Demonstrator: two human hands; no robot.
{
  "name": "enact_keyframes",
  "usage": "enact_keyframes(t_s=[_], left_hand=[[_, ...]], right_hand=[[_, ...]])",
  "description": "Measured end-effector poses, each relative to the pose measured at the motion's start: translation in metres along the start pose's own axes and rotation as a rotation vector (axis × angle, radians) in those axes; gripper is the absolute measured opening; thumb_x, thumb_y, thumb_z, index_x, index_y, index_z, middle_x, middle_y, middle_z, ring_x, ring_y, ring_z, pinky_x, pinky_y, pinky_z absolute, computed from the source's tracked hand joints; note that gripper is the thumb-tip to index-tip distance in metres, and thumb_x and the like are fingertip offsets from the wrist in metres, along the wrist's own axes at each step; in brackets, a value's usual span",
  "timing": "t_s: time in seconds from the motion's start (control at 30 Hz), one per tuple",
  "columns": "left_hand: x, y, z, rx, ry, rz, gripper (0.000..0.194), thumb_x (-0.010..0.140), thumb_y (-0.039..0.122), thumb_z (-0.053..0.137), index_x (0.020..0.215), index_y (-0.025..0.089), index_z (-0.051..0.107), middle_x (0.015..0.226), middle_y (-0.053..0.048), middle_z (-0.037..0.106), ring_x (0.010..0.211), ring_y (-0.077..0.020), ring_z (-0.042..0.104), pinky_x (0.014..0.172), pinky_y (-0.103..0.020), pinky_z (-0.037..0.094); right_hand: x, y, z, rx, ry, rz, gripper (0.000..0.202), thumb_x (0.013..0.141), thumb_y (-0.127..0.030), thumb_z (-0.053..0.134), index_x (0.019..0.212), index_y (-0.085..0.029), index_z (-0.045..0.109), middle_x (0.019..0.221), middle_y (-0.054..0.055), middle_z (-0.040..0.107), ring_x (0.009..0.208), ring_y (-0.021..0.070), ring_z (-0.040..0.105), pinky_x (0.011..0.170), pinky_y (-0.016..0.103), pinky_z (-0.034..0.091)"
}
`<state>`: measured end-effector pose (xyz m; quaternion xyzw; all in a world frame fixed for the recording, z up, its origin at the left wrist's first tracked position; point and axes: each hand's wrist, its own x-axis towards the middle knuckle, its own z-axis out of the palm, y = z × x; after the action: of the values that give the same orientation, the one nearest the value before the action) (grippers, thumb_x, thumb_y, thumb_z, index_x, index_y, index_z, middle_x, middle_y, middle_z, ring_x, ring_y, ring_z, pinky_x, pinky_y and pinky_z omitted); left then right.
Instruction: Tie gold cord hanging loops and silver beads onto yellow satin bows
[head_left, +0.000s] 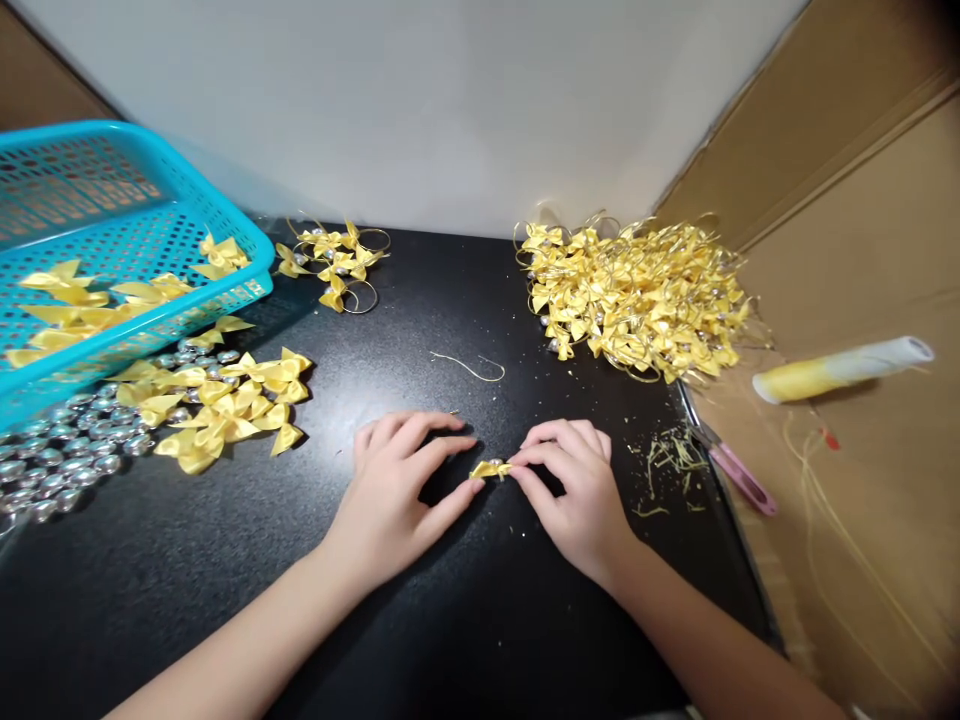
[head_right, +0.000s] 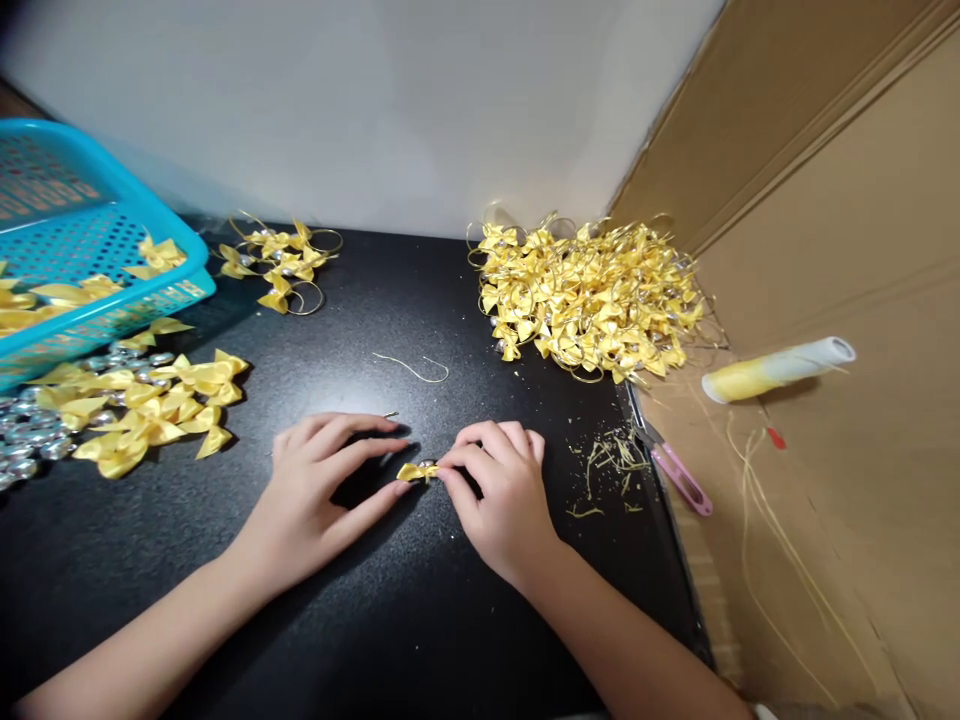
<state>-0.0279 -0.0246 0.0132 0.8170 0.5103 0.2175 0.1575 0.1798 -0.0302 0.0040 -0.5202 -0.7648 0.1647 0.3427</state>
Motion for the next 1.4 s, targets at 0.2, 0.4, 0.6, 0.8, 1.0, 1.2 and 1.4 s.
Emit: enact_keyframes(t_s=[0.2,0.4,0.6,0.8,1.0,1.2,1.4], left_hand=[[0.001,0.006,0.0,-0.168,-0.088,0.047,0.011,0.09,0.028,0.059,0.084,0.022,0.065,0.088,-0.002,0.069,0.085,-0.021,0.054,0.079,-0.038,0.028],[0.001,0.015,-0.001,-0.579,-0.196,-0.105,0.021,0.096,0.026,0.045,0.081,0.021,0.059,0.075,0.0,0.06,0.078,-0.0178,0.053,0.075,-0.033,0.034],[-0.001,0.017,0.001,-0.565,-0.156,-0.117,0.022,0.095,0.026,0.046,0.075,0.02,0.055,0.073,0.0,0.059,0.074,-0.0175,0.05,0.074,-0.032,0.034],[-0.003,0.015,0.001,-0.713,-0.145,-0.15,0.025,0.096,0.027,0.045,0.074,0.02,0.055,0.072,0.001,0.055,0.072,-0.0164,0.049,0.07,-0.03,0.036],[-0.003,0.011,-0.004,-0.913,-0.037,-0.301,0.031,0.095,0.031,0.045,0.067,0.019,0.05,0.068,0.001,0.048,0.066,-0.0142,0.045,0.062,-0.026,0.037],[-0.005,0.01,0.0,-0.847,-0.058,-0.385,0.023,0.089,0.03,0.055,0.07,0.019,0.051,0.067,0.001,0.057,0.064,-0.0141,0.051,0.062,-0.027,0.04],[-0.003,0.015,0.004,-1.021,0.004,-0.491,0.012,0.086,0.027,0.061,0.094,0.021,0.054,0.073,0.002,0.064,0.068,-0.0129,0.059,0.064,-0.023,0.045]], right_hand=[[0.001,-0.005,-0.004,0.189,-0.028,-0.005,0.009,0.085,-0.018,0.066,0.078,-0.023,0.068,0.084,0.001,0.069,0.084,0.0183,0.06,0.079,0.037,0.041],[-0.001,-0.006,-0.002,0.801,-0.292,0.239,0.024,0.088,-0.013,0.053,0.106,-0.022,0.067,0.101,0.005,0.07,0.085,0.0142,0.068,0.072,0.028,0.057],[-0.004,-0.011,0.005,0.78,-0.181,0.282,0.007,0.077,-0.016,0.071,0.081,-0.021,0.072,0.082,0.003,0.071,0.072,0.0141,0.067,0.065,0.026,0.058],[-0.003,-0.012,0.006,0.791,-0.197,0.3,0.006,0.077,-0.013,0.067,0.078,-0.019,0.066,0.078,0.002,0.068,0.07,0.013,0.066,0.065,0.025,0.057],[0.0,-0.008,0.001,0.695,-0.08,0.267,0.007,0.078,-0.012,0.064,0.08,-0.018,0.065,0.081,0.003,0.066,0.068,0.0119,0.064,0.063,0.024,0.057],[0.0,-0.006,0.001,0.724,-0.109,0.326,0.01,0.078,-0.014,0.067,0.086,-0.019,0.067,0.079,0.002,0.068,0.067,0.0125,0.066,0.063,0.025,0.058],[-0.001,0.002,0.004,0.282,-0.053,0.03,0.008,0.081,-0.011,0.067,0.084,-0.019,0.07,0.079,0.003,0.071,0.074,0.0164,0.062,0.07,0.032,0.054]])
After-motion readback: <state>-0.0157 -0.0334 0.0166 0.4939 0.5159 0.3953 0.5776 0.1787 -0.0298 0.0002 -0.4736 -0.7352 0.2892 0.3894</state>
